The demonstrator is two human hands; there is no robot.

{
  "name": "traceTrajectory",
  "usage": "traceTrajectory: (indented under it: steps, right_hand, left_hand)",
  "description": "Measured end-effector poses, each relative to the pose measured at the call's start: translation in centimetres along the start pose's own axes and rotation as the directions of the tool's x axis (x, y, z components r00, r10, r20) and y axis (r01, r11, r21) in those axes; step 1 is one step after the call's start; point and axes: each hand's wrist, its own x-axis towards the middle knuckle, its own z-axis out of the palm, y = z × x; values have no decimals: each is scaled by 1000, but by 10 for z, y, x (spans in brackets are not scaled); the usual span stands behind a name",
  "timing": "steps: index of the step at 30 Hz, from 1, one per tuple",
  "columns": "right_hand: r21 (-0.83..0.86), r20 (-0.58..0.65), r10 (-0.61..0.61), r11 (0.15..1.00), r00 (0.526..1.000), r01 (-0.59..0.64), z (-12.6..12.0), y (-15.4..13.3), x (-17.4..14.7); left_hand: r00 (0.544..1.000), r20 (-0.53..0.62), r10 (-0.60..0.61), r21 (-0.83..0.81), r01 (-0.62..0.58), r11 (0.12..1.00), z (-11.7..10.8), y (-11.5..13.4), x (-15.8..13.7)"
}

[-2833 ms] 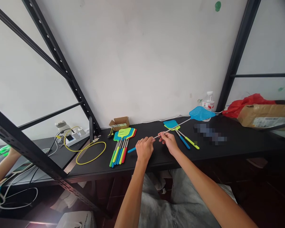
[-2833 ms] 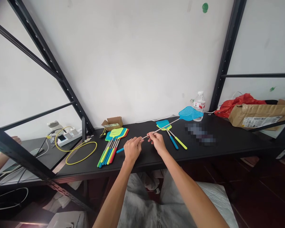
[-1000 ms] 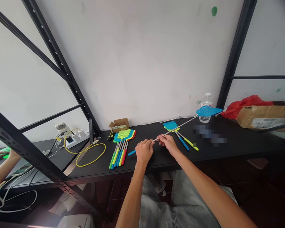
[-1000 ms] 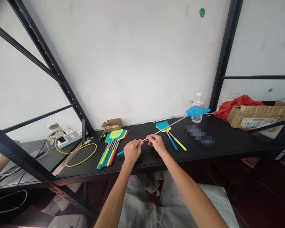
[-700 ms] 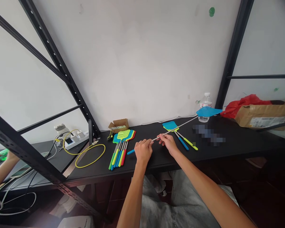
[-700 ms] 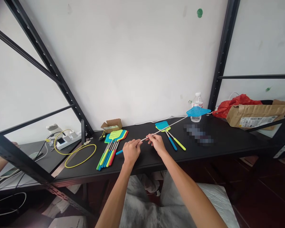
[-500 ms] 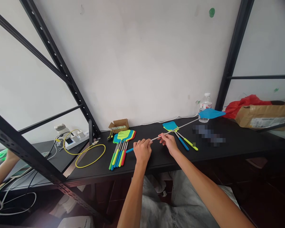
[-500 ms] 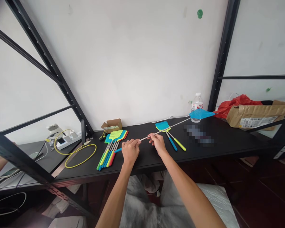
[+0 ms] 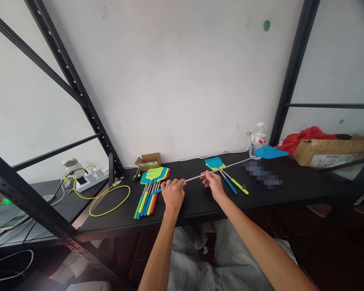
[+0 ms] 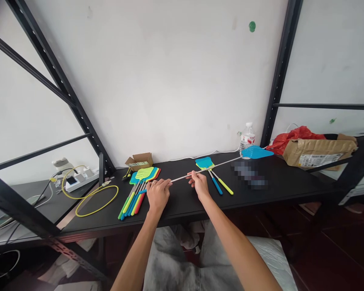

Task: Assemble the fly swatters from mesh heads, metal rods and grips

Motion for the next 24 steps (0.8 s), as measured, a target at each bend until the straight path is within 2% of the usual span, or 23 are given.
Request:
traceTrajectory:
  steps: [6,12,24]
  right_hand:
    - [13,0,8,1000,1000,-8,-1,0,-1]
    - [43,-25,1,999,1000,0,-2,2,-1]
    - [-2,-38,-27,1000,999,27,-2,3,-1]
  left_hand:
    - [998,32,53,-36,-52,998,-3,-9,0]
    - [1000,3,9,-77,-8,997,-6,-19,-5]
    - [999,32,24,-104,-21,994,-7,-19,-7]
